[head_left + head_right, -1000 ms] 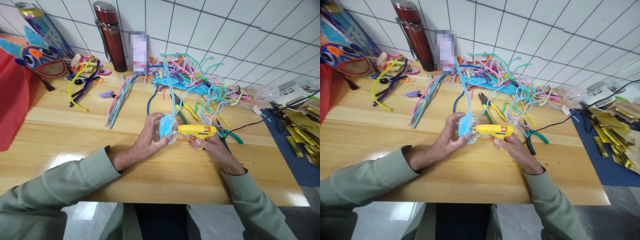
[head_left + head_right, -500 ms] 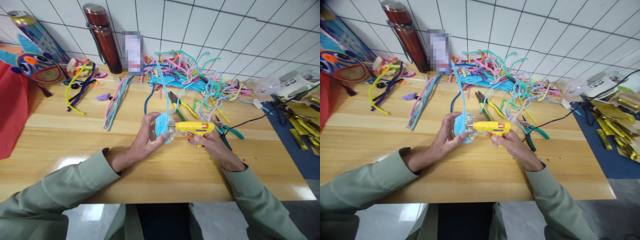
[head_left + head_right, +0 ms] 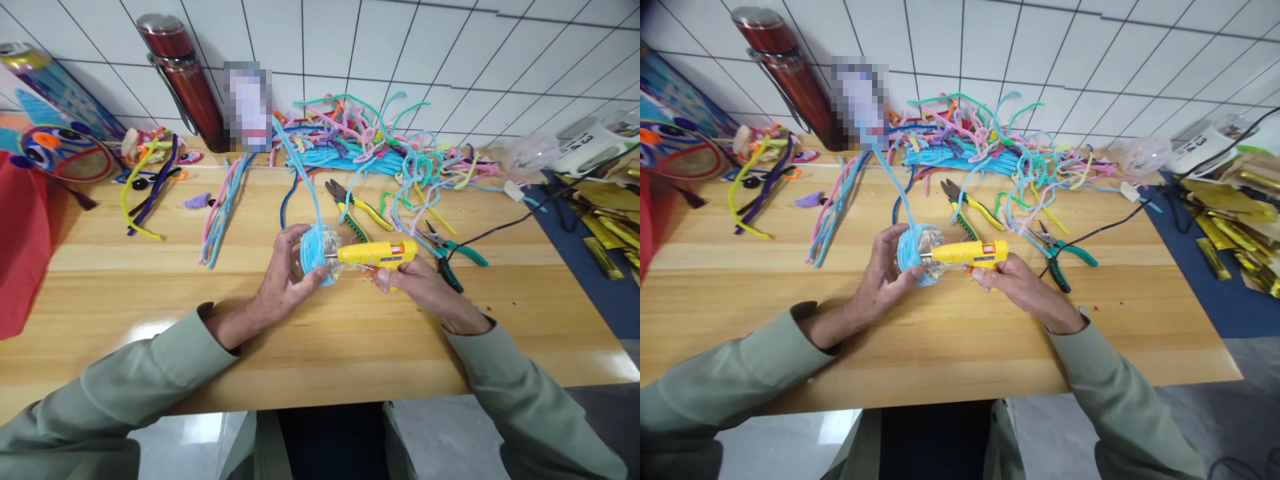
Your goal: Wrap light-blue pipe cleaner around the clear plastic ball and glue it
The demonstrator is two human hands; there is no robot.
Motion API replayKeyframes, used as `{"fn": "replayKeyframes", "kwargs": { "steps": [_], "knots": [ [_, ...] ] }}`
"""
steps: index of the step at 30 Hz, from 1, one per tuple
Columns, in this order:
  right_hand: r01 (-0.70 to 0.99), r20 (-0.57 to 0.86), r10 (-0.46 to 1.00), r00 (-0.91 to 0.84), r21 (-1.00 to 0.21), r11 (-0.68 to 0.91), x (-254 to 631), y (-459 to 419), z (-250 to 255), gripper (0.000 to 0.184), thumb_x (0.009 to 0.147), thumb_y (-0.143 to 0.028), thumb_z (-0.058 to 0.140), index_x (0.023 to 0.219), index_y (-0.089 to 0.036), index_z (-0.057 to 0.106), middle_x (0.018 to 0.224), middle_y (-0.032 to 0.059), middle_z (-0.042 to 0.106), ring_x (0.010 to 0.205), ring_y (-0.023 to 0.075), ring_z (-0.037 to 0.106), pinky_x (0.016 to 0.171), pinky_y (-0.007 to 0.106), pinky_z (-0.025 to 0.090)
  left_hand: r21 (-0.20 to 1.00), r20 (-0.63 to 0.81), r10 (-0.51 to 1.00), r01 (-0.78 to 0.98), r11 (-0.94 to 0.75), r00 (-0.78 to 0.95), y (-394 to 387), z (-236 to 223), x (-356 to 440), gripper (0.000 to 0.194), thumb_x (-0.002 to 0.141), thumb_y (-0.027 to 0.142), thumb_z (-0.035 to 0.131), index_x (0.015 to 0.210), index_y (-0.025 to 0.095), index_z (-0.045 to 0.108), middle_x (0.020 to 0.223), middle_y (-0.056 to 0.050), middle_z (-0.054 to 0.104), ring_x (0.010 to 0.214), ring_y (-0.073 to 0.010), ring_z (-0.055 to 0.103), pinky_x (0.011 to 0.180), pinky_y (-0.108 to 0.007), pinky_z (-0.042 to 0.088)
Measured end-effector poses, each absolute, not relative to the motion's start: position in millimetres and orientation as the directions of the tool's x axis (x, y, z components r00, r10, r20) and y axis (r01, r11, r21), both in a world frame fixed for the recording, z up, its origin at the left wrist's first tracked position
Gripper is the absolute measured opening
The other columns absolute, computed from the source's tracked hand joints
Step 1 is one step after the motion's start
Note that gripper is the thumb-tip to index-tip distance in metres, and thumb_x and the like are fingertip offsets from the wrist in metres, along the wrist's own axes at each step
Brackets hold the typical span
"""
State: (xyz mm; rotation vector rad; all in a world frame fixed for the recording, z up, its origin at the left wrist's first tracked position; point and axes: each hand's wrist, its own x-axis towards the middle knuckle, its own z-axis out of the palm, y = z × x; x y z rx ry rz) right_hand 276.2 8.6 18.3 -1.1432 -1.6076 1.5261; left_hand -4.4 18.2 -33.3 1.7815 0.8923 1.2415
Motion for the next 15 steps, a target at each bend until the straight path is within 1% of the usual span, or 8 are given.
{"fn": "replayKeyframes", "kwargs": {
  "steps": [3,7,9,12,15],
  "knots": [
    [0.134,-0.098,0.910,-0.402,-0.990,-0.047,275.6,9.6,16.9,0.038,0.091,-0.060,0.077,0.087,-0.023,0.072,0.075,0.0013,0.062,0.067,0.0167,0.053,0.062,0.032,0.046,0.893,0.401,0.880,0.105,-0.438,0.255,18.1,-32.7,-4.0,0.065,0.099,0.052,0.074,0.151,0.031,0.040,0.142,-0.013,0.054,0.130,-0.0291,0.058,0.110,-0.052,0.058],
    [0.113,-0.086,0.914,-0.397,-0.993,-0.044,273.4,10.9,17.6,0.040,0.091,-0.061,0.078,0.080,-0.024,0.069,0.077,0.0022,0.063,0.069,0.0173,0.055,0.065,0.033,0.050,0.897,0.396,0.882,0.097,-0.431,0.256,18.2,-32.8,-3.9,0.064,0.099,0.051,0.074,0.150,0.032,0.041,0.141,-0.012,0.055,0.130,-0.0290,0.058,0.110,-0.052,0.058],
    [0.114,-0.090,0.913,-0.397,-0.992,-0.048,272.4,10.8,17.9,0.041,0.090,-0.061,0.079,0.080,-0.023,0.069,0.078,0.0020,0.063,0.068,0.0167,0.054,0.064,0.033,0.050,0.894,0.402,0.878,0.094,-0.438,0.259,18.4,-32.9,-3.6,0.064,0.099,0.050,0.074,0.150,0.032,0.041,0.141,-0.012,0.055,0.130,-0.0288,0.058,0.109,-0.052,0.059],
    [0.131,-0.098,0.915,-0.391,-0.990,-0.050,271.4,9.8,17.0,0.040,0.089,-0.061,0.079,0.086,-0.022,0.072,0.077,0.0014,0.063,0.067,0.0161,0.054,0.062,0.032,0.048,0.889,0.411,0.874,0.098,-0.448,0.261,18.5,-32.5,-3.0,0.064,0.099,0.050,0.074,0.150,0.032,0.041,0.141,-0.012,0.054,0.131,-0.0287,0.058,0.110,-0.051,0.058],
    [0.147,-0.092,0.916,-0.391,-0.988,-0.037,271.1,9.1,16.0,0.042,0.090,-0.063,0.078,0.086,-0.021,0.072,0.076,0.0010,0.063,0.066,0.0153,0.052,0.062,0.031,0.045,0.886,0.415,0.870,0.100,-0.453,0.266,18.4,-31.8,-2.9,0.064,0.100,0.050,0.073,0.151,0.032,0.040,0.142,-0.012,0.054,0.132,-0.0284,0.057,0.109,-0.050,0.059]
  ]
}}
